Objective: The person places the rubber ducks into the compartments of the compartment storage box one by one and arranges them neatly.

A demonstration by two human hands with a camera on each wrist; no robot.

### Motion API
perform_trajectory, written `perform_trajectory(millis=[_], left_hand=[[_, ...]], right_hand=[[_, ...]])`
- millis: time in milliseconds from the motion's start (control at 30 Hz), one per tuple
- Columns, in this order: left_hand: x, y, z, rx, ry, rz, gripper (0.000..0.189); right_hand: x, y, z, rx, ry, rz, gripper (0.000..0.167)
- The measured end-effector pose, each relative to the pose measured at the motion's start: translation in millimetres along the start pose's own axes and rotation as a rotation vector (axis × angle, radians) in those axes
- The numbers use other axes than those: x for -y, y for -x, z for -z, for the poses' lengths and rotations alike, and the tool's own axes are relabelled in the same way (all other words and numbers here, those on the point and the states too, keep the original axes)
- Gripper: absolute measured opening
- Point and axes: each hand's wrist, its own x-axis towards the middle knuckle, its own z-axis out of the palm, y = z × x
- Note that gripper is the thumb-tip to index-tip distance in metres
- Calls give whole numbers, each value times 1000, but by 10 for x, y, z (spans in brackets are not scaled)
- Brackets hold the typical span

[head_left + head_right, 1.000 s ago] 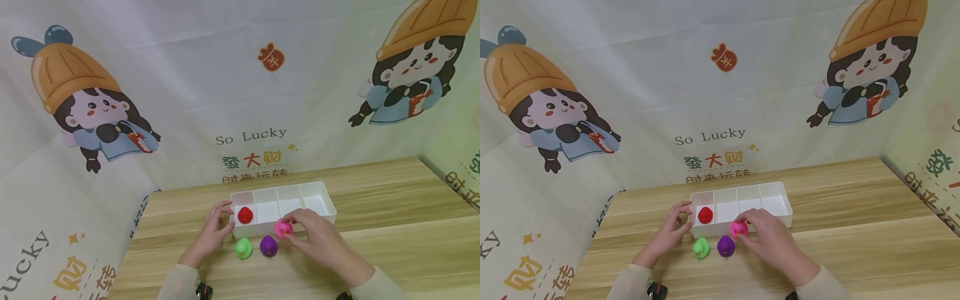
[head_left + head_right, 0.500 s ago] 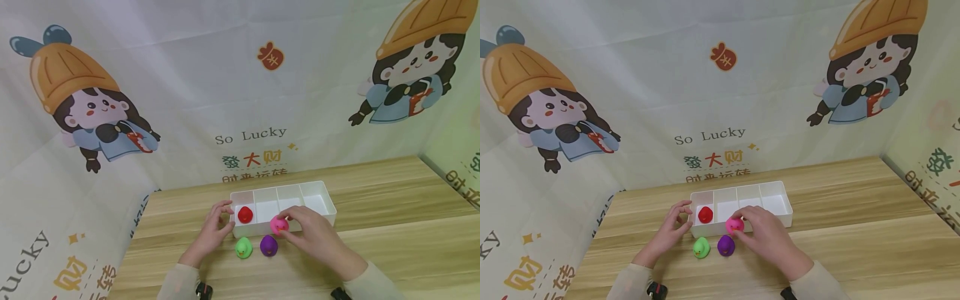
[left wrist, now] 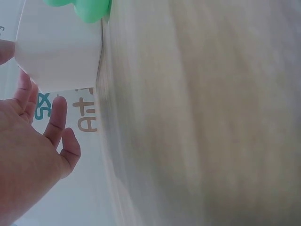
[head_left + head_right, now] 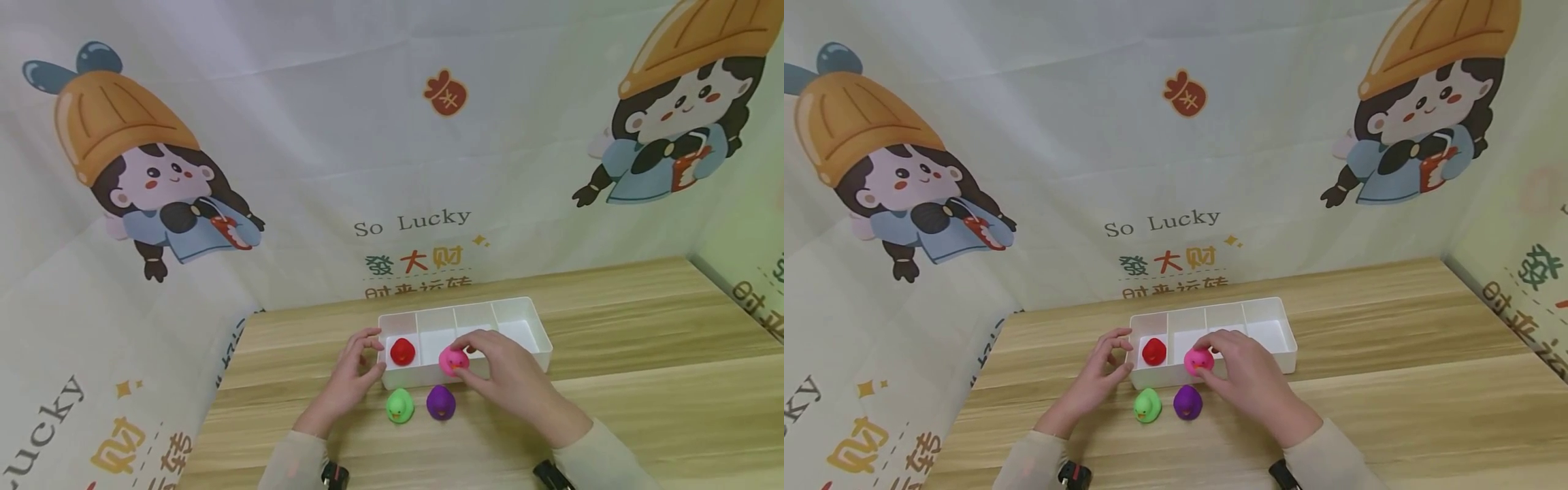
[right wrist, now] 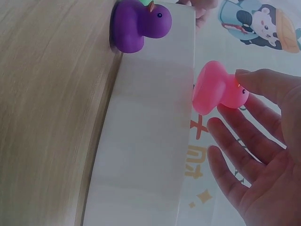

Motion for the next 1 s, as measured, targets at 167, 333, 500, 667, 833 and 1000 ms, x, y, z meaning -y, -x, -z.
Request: perform_trajectory(millis=[167, 333, 500, 667, 833, 1000], left_hand=[[25, 9, -2, 5, -2, 6, 22], [26, 19, -9, 1, 6, 8, 22], [3, 19, -8, 1, 10, 7, 22], [3, 13, -2, 0, 9, 4, 22], [-9, 10, 6, 4, 1, 6, 22], [-7, 14, 11, -4, -9, -12, 22]], right_hand=[[6, -31, -18, 12, -12, 3, 26], [14, -70, -27, 5, -12, 0, 27], [31, -117, -26, 15, -9, -28, 27], [37, -151, -38, 22, 0, -34, 27], [41, -178, -57, 26, 5, -33, 29], [46, -227, -78, 24, -11, -33, 29]])
